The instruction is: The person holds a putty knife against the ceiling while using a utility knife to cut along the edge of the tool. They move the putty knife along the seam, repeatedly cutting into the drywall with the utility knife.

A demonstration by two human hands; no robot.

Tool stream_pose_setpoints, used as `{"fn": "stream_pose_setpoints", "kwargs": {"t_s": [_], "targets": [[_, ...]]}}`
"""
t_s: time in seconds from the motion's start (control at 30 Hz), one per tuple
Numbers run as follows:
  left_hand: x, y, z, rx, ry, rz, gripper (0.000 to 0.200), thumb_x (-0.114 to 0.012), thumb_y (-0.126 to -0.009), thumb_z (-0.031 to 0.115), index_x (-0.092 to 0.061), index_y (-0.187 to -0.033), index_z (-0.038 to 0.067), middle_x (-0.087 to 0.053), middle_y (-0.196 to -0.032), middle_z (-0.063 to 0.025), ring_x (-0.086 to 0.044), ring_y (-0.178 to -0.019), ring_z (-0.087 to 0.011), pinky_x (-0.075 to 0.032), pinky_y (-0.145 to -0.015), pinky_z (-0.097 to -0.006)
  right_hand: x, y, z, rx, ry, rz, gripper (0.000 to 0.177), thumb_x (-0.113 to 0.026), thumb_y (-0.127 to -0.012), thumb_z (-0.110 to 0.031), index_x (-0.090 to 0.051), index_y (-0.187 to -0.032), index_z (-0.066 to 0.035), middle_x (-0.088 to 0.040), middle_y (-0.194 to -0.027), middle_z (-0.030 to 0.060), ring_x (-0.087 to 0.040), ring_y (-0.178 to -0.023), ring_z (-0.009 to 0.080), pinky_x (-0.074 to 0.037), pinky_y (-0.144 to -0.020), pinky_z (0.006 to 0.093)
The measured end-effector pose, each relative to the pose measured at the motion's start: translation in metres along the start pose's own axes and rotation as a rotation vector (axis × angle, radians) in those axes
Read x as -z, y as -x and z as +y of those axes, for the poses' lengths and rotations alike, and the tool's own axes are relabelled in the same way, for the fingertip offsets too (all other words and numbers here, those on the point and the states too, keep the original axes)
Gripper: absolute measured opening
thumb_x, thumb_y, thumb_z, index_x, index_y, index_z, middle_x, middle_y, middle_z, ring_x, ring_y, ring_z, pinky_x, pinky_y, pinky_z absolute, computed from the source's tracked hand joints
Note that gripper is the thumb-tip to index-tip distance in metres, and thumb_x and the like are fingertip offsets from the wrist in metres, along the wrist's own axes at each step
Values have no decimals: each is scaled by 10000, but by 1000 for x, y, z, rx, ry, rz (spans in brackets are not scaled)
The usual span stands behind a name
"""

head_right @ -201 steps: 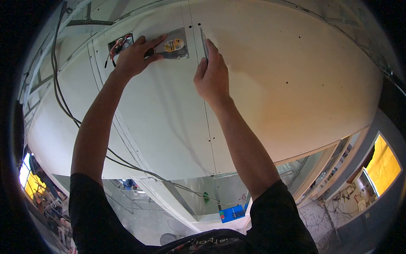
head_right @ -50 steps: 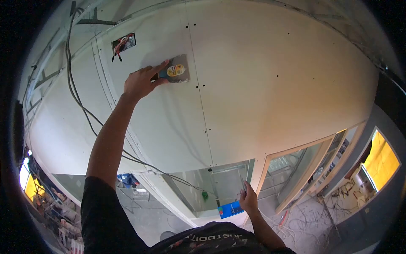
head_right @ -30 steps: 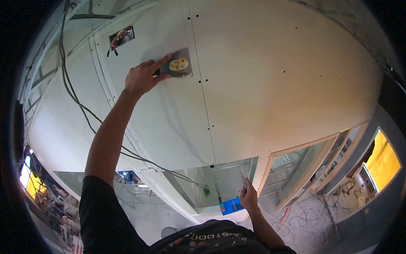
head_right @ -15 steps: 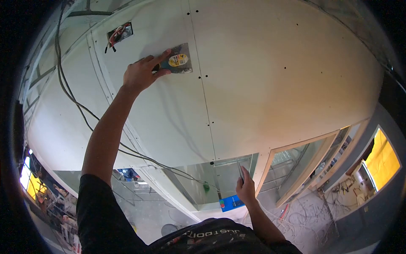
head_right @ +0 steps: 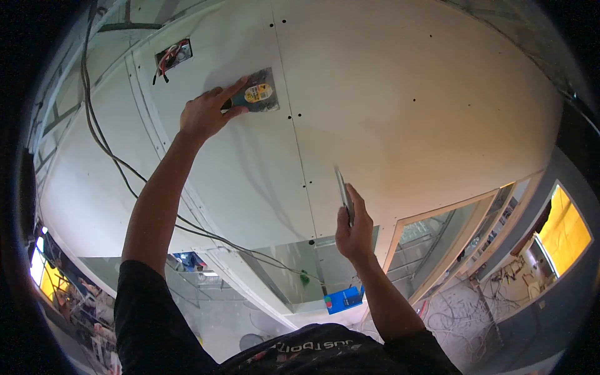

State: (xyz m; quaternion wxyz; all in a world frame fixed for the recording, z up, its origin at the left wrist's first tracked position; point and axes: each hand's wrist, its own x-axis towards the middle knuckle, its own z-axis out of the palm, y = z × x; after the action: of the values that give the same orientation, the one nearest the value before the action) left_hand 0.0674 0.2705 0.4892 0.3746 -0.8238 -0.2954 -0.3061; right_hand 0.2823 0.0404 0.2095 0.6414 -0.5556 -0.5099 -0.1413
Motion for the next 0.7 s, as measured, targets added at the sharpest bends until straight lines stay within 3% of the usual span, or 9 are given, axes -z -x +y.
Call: {"fn": "stream_pose_setpoints", "kwargs": {"t_s": [0.07, 0.23, 0.3, 0.5, 0.63, 0.7], "targets": [[-4, 0, -2, -4, 8, 11, 721, -569, -917, 683, -357, -1571, 462, -691, -992, 0, -719, -887, -186, -637, -720, -379, -1, -22, -24, -57, -93, -17, 471, -525, -1016, -82, -464, -1470, 26, -625, -1352, 267, -687, -1143, 376, -534, -964, 419], [3, -1, 2, 39, 73, -62, 723, -604, -914, 660, -349, -1570, 491, -687, -1030, -36, -718, -960, -236, -617, -791, -432, -18, -81, -52, 100, -153, 18, 482, -547, -1004, -58, -464, -1473, 16, -635, -1320, 267, -693, -1114, 371, -542, -949, 408], [2, -1, 2, 36, 48, -51, 720, -605, -914, 658, -350, -1567, 495, -688, -1054, -30, -718, -958, -234, -618, -795, -427, -28, -108, -65, 251, -79, 55, 505, -554, -989, -40, -448, -1481, -6, -653, -1225, 263, -692, -1028, 391, -561, -898, 441], [2, 1, 0, 30, 70, -42, 721, -611, -906, 663, -362, -1562, 494, -690, -1060, -12, -718, -965, -216, -619, -801, -417, -73, -171, -82, 311, 41, 62, 524, -540, -985, -47, -420, -1495, -44, -639, -1024, 232, -667, -894, 414, -564, -788, 505], [-2, 2, -2, 39, 112, -26, 717, -617, -905, 660, -374, -1557, 488, -692, -1056, -9, -716, -979, -211, -619, -801, -414, -90, -186, -81, 334, 39, 81, 527, -541, -988, -59, -416, -1500, -45, -635, -1018, 243, -669, -884, 421, -567, -776, 511], [-5, 4, -3, -14, 65, 77, 696, -623, -906, 649, -424, -1539, 439, -690, -973, 19, -720, -906, -191, -638, -717, -387, -95, -190, -79, 358, 65, 95, 529, -541, -986, -58, -411, -1498, -40, -628, -994, 247, -671, -860, 420, -569, -751, 522]]}}
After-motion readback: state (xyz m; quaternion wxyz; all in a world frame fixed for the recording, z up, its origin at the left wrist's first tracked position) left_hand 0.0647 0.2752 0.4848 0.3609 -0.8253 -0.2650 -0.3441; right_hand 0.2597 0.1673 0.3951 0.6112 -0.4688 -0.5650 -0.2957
